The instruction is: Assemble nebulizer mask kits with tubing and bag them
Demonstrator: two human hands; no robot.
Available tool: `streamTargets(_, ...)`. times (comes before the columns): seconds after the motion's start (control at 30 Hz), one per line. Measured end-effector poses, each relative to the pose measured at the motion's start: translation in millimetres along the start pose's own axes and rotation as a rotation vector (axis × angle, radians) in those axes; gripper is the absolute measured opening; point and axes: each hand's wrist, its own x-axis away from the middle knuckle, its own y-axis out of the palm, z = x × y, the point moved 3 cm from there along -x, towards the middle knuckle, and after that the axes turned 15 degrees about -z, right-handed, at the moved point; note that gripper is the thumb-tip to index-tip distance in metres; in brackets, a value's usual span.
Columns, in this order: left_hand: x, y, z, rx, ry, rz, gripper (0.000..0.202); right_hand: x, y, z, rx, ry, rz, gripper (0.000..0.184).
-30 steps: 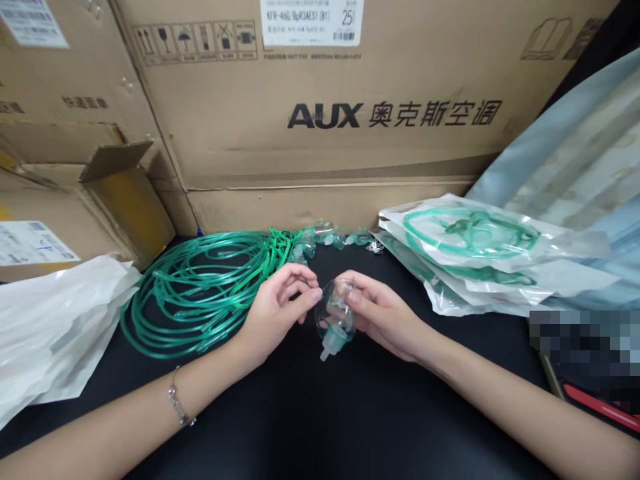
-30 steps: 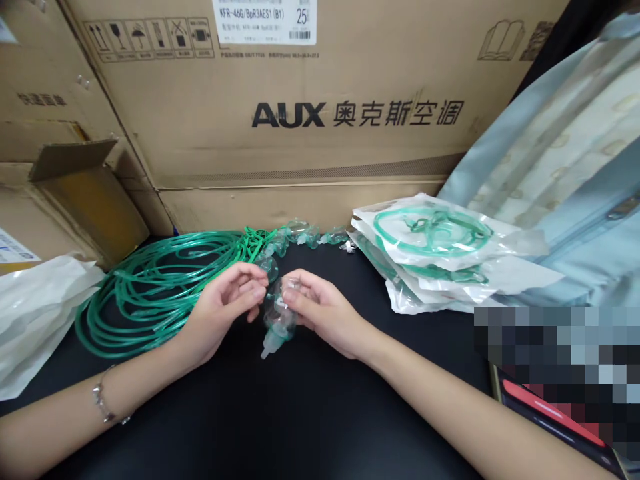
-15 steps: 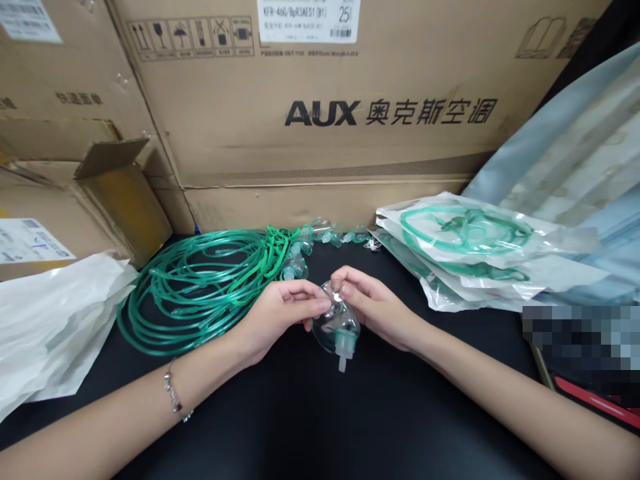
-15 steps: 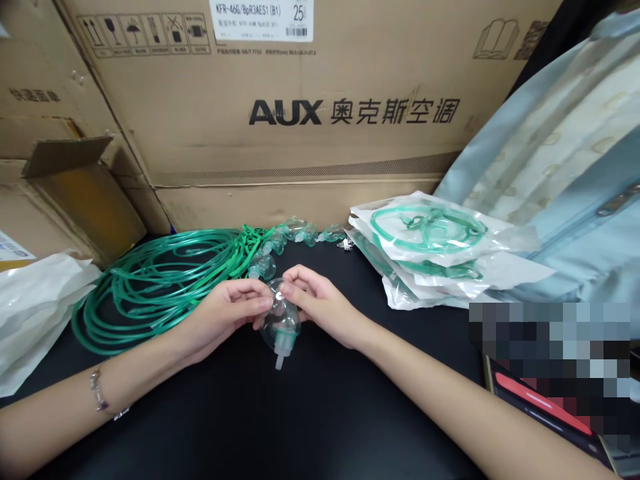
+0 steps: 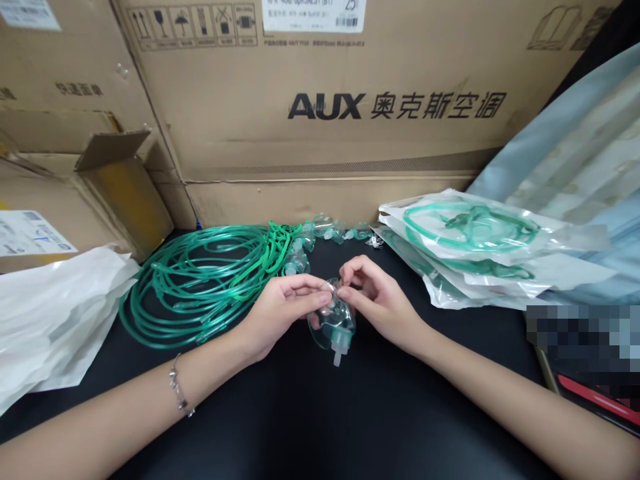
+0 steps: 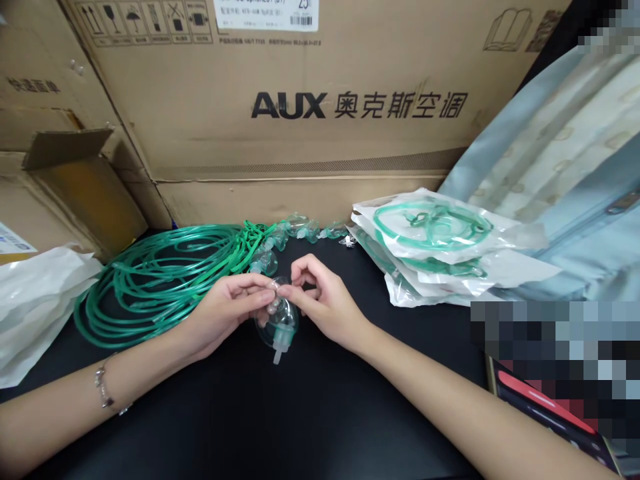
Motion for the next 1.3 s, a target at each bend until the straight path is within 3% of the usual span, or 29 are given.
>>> streamTargets(0.13,0.2,-0.3,-2.2,0.017,-0.008,0.004,0.01,3.5,-0.2,-4.1,0.147,0.002,-0.001,0.02)
streamTargets(0.47,1.3,0.4,-0.6,0.059,-0.002,0.028,0.012,5.5,-1.2,-17.2,0.276,-0.107,-0.102,0.008)
streamTargets(0.8,3.8,-1.9,-1.3,-0.135,0.01,0.168,0.013,9.4,1.6,-18.4,0.576,-0.26,-0.081,0.003)
streamTargets(1.2,6.8,10.0,7.1,-0.432,0.12,0.258,0.01,11.7,9.2,-23.9,0.758,-0.35,-0.037,0.007)
streamTargets(1.3,8.3,9.4,6.6,-0.504,0.145,0.229,0.01,12.1,10.0,-24.9,0.771,-0.342,-0.032,0.007)
